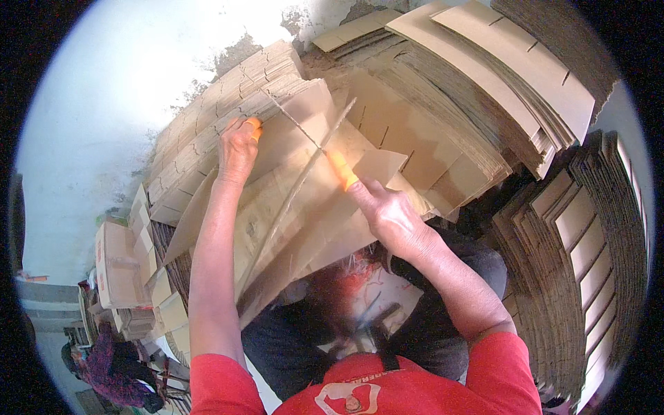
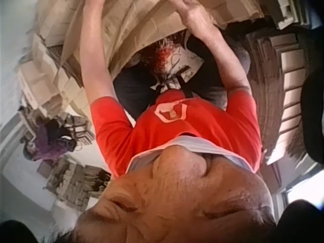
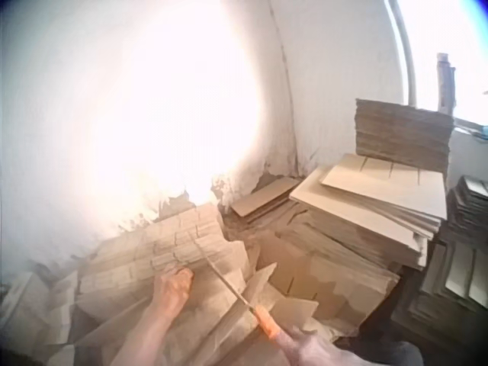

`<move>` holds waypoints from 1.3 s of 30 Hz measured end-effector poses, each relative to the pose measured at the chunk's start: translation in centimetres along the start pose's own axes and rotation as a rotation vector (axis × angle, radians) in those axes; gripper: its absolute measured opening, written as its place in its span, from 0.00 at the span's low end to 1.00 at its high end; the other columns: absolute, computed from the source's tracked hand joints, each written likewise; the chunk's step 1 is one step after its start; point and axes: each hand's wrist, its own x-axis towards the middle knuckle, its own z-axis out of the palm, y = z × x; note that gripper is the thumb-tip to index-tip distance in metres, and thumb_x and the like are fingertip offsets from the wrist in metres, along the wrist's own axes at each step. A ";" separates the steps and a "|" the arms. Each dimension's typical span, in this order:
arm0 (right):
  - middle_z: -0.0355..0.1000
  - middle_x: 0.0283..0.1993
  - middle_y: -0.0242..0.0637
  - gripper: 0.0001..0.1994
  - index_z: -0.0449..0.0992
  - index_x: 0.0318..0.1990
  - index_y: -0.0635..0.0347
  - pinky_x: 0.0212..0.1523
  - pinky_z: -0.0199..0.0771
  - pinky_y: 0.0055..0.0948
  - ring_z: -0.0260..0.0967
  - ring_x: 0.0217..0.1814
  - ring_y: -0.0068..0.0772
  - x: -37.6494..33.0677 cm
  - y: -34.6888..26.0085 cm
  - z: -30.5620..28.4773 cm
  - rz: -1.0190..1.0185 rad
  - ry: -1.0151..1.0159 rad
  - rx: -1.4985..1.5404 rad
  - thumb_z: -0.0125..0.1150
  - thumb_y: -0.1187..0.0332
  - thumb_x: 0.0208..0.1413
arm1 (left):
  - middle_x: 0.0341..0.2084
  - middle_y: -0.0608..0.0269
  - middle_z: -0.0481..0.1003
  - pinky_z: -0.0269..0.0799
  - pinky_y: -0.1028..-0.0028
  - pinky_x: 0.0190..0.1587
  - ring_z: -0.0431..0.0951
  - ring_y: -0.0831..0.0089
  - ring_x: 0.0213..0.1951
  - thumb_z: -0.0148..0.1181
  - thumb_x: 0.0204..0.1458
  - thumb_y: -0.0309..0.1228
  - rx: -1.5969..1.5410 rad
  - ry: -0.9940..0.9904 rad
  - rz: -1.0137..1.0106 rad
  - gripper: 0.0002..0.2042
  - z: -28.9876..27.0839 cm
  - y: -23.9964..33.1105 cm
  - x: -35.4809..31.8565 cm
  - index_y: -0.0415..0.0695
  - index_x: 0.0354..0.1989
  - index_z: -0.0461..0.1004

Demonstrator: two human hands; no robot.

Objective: The person folds flat cardboard sheets into multi-compartment dividers by hand, repeatedly creasing along pre-scored lines and stacking the finished units. The person handles the cardboard directly without tools and places completed pieces into a growing stack.

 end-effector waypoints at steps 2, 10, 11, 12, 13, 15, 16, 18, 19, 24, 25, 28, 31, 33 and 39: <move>0.69 0.51 0.59 0.31 0.62 0.61 0.62 0.38 0.77 0.44 0.73 0.40 0.58 0.2 0.2 -0.2 0.009 -0.014 -0.005 0.52 0.84 0.44 | 0.24 0.57 0.74 0.73 0.63 0.33 0.75 0.59 0.32 0.56 0.42 0.18 -0.050 0.007 0.017 0.05 -0.3 0.5 0.1 0.41 0.27 0.75; 0.70 0.37 0.52 0.31 0.65 0.61 0.61 0.33 0.74 0.42 0.71 0.33 0.54 0.0 -1.3 -2.3 0.060 -0.062 0.001 0.53 0.85 0.44 | 0.26 0.53 0.76 0.70 0.67 0.31 0.75 0.59 0.27 0.65 0.42 0.19 -0.359 0.030 -0.072 0.08 -3.1 4.4 0.2 0.37 0.33 0.78; 0.70 0.37 0.53 0.31 0.65 0.61 0.61 0.33 0.74 0.42 0.72 0.33 0.54 -0.1 -2.0 -3.0 0.056 -0.057 -0.003 0.52 0.85 0.44 | 0.26 0.53 0.76 0.70 0.69 0.31 0.75 0.61 0.27 0.67 0.43 0.20 -0.386 0.023 -0.123 0.08 -3.7 4.7 0.1 0.37 0.33 0.78; 0.70 0.38 0.51 0.30 0.65 0.61 0.60 0.34 0.74 0.43 0.72 0.35 0.53 -0.4 -2.5 -3.8 0.037 -0.051 -0.063 0.52 0.83 0.45 | 0.26 0.54 0.76 0.70 0.69 0.31 0.75 0.63 0.27 0.67 0.43 0.20 -0.390 -0.005 -0.138 0.08 -4.1 4.7 -0.2 0.38 0.33 0.78; 0.70 0.38 0.50 0.30 0.64 0.61 0.59 0.34 0.74 0.43 0.73 0.36 0.53 -0.7 -3.1 -4.6 0.019 -0.045 -0.123 0.52 0.82 0.46 | 0.26 0.55 0.77 0.70 0.69 0.32 0.75 0.65 0.27 0.67 0.44 0.21 -0.393 -0.034 -0.153 0.08 -4.5 4.7 -0.5 0.38 0.33 0.78; 0.72 0.35 0.47 0.31 0.61 0.64 0.56 0.35 0.74 0.44 0.74 0.36 0.51 -1.0 -4.3 -5.9 0.080 -0.124 -0.202 0.51 0.80 0.48 | 0.27 0.56 0.77 0.70 0.71 0.32 0.76 0.68 0.28 0.67 0.45 0.21 -0.403 -0.170 -0.243 0.08 -4.8 4.8 -0.8 0.38 0.34 0.78; 0.72 0.33 0.47 0.32 0.59 0.65 0.55 0.35 0.74 0.44 0.74 0.36 0.52 -0.9 -4.0 -5.6 0.074 -0.156 -0.205 0.51 0.79 0.48 | 0.27 0.56 0.78 0.71 0.71 0.33 0.76 0.68 0.28 0.67 0.45 0.22 -0.409 -0.276 -0.315 0.07 -4.3 4.8 -1.1 0.38 0.34 0.78; 0.72 0.31 0.47 0.34 0.57 0.67 0.53 0.36 0.75 0.45 0.75 0.35 0.52 -0.2 -2.4 -4.2 0.055 -0.206 -0.214 0.51 0.79 0.48 | 0.29 0.55 0.79 0.73 0.72 0.36 0.78 0.67 0.30 0.68 0.45 0.24 -0.494 -0.434 -0.427 0.10 -2.6 3.8 -2.7 0.38 0.37 0.78; 0.73 0.31 0.48 0.36 0.54 0.68 0.53 0.36 0.75 0.46 0.75 0.36 0.52 -0.4 0.2 -2.1 -0.012 -0.189 -0.227 0.51 0.79 0.48 | 0.31 0.54 0.80 0.74 0.71 0.37 0.79 0.66 0.32 0.68 0.45 0.24 -0.470 -0.436 -0.432 0.11 -1.9 3.8 -3.1 0.38 0.39 0.78; 0.75 0.36 0.50 0.29 0.67 0.61 0.55 0.38 0.76 0.43 0.75 0.38 0.50 -0.1 1.6 -2.4 0.061 -0.268 -0.157 0.55 0.80 0.47 | 0.37 0.49 0.80 0.75 0.69 0.42 0.81 0.64 0.38 0.69 0.45 0.25 -0.338 -0.297 -0.442 0.17 -4.6 4.4 -5.0 0.38 0.46 0.78; 0.75 0.36 0.51 0.29 0.67 0.61 0.55 0.38 0.76 0.42 0.76 0.39 0.50 -0.2 1.6 -3.4 0.039 -0.235 -0.098 0.57 0.79 0.47 | 0.37 0.49 0.80 0.74 0.69 0.43 0.81 0.64 0.38 0.70 0.45 0.26 -0.322 -0.252 -0.422 0.18 -6.1 4.5 -5.7 0.38 0.46 0.78; 0.75 0.38 0.50 0.28 0.68 0.59 0.57 0.40 0.76 0.42 0.75 0.41 0.50 -0.8 2.6 -6.1 0.145 0.047 0.001 0.63 0.77 0.47 | 0.39 0.50 0.80 0.74 0.69 0.45 0.80 0.65 0.40 0.70 0.45 0.27 -0.305 -0.256 -0.483 0.18 -11.2 7.1 -7.2 0.38 0.46 0.78; 0.70 0.52 0.52 0.28 0.65 0.59 0.62 0.50 0.70 0.47 0.69 0.53 0.51 -1.1 7.0 -6.2 0.266 0.255 -0.392 0.64 0.71 0.48 | 0.38 0.50 0.80 0.74 0.69 0.45 0.80 0.65 0.40 0.70 0.45 0.27 -0.287 -0.248 -0.489 0.18 -14.1 8.8 -10.8 0.38 0.46 0.78; 0.65 0.58 0.52 0.30 0.65 0.60 0.65 0.54 0.66 0.49 0.64 0.59 0.52 -0.8 11.1 -4.2 0.294 0.262 -0.660 0.64 0.69 0.48 | 0.36 0.50 0.79 0.74 0.68 0.43 0.80 0.62 0.39 0.71 0.44 0.27 -0.305 -0.205 -0.494 0.17 -14.2 9.6 -12.8 0.39 0.45 0.79; 0.64 0.57 0.51 0.27 0.67 0.54 0.66 0.52 0.65 0.45 0.62 0.58 0.50 0.1 15.7 -2.5 0.208 0.185 -0.824 0.66 0.71 0.44 | 0.38 0.51 0.78 0.72 0.62 0.44 0.76 0.55 0.42 0.72 0.41 0.30 -0.187 -0.224 -0.360 0.20 -14.6 12.2 -14.2 0.38 0.45 0.76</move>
